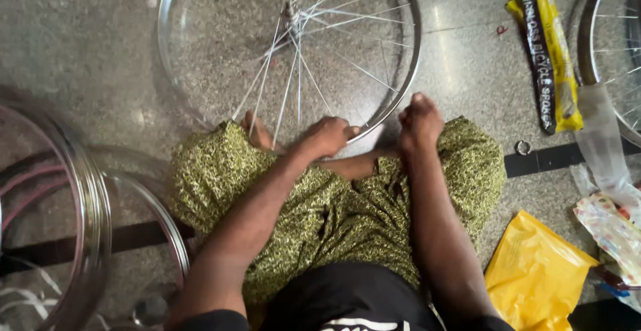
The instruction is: The person laces spokes into a bicycle rim by hand and then tightens them using a spoke wrench while sitting on the floor.
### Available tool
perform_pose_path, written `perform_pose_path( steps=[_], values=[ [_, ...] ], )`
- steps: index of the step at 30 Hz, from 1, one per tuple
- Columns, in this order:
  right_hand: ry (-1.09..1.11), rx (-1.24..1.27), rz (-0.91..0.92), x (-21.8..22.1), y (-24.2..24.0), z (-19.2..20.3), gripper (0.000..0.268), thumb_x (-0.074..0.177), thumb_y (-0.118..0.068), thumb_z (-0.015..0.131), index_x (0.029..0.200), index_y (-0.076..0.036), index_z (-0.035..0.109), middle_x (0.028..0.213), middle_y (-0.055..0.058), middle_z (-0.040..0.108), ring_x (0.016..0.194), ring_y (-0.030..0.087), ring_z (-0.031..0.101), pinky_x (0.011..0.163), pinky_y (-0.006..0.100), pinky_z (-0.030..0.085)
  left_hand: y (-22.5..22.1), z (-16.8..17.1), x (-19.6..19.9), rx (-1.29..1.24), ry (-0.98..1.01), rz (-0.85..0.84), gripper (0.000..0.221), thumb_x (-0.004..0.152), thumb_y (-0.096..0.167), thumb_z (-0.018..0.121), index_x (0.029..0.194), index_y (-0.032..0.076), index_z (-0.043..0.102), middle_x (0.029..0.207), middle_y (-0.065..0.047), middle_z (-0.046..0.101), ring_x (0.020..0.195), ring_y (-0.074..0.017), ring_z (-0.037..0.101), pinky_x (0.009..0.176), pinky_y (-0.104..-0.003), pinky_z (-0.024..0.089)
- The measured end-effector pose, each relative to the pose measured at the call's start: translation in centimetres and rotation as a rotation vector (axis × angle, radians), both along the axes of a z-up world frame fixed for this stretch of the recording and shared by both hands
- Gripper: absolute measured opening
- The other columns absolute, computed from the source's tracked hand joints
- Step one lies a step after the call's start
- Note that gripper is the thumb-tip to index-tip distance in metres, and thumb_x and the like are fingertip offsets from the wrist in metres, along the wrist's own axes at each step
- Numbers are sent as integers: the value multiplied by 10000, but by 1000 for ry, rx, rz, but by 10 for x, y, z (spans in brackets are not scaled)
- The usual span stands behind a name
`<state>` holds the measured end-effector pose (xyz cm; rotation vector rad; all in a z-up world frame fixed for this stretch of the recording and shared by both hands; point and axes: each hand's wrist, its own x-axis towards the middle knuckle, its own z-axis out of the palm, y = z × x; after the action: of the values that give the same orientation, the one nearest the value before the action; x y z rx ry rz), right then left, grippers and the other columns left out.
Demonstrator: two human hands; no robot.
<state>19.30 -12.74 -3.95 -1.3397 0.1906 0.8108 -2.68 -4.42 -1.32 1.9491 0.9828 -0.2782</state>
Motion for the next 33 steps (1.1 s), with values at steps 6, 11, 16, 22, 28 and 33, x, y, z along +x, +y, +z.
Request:
perform_pose_path(
  steps=[6, 11, 16, 22, 28, 33],
  values=[
    [61, 29, 56, 22, 38, -20, 233, 983, -68, 680, 1202, 8, 654, 814, 52, 644, 629, 120, 559, 540, 238, 468, 33, 9, -37, -440, 38, 76, 257, 1009, 262, 514, 1175, 74, 571, 807, -90, 652, 531, -153, 576, 429, -309, 490],
    [15, 283, 72, 15, 40, -18, 137, 1007, -52, 669, 1116, 22, 632, 834, 73, 654, 653, 137, 590, 559, 258, 493, 46, 17, -36, -201, 158, -71, 384, 1093, 371, 456, 1102, 22, 616, 864, -85, 639, 557, -117, 598, 523, -291, 536],
    [-92, 236, 88, 12, 42, -18, 68, 980, -38, 687, 1025, 11, 674, 815, 66, 676, 645, 135, 610, 555, 258, 503, 58, 20, -50, -339, 4, -93, 290, 1008, 325, 541, 1110, 65, 617, 843, -72, 662, 589, -145, 649, 589, -348, 571],
    [-161, 12, 154, 2, 48, -10, 80, 935, -37, 726, 977, -14, 662, 786, 50, 671, 621, 125, 611, 552, 255, 514, 55, 59, -48, -122, 404, -195, 397, 1098, 423, 454, 1073, 99, 681, 857, -71, 667, 668, -146, 577, 648, -496, 386],
    [-400, -74, 274, -19, 42, -8, 110, 925, -37, 746, 913, -5, 642, 761, 56, 659, 587, 121, 579, 547, 264, 490, 108, 2, -22, 241, -275, 713, 370, 968, 345, 711, 1097, 5, 643, 824, -140, 727, 664, -251, 708, 565, -364, 530],
    [-396, -122, 361, -34, 46, 2, 96, 936, -42, 722, 898, -30, 636, 711, 45, 622, 575, 113, 556, 536, 259, 467, 161, -57, 30, -144, -898, 1170, 275, 926, 170, 730, 1114, 4, 615, 885, -102, 731, 646, -153, 685, 530, -319, 563]
  ],
)
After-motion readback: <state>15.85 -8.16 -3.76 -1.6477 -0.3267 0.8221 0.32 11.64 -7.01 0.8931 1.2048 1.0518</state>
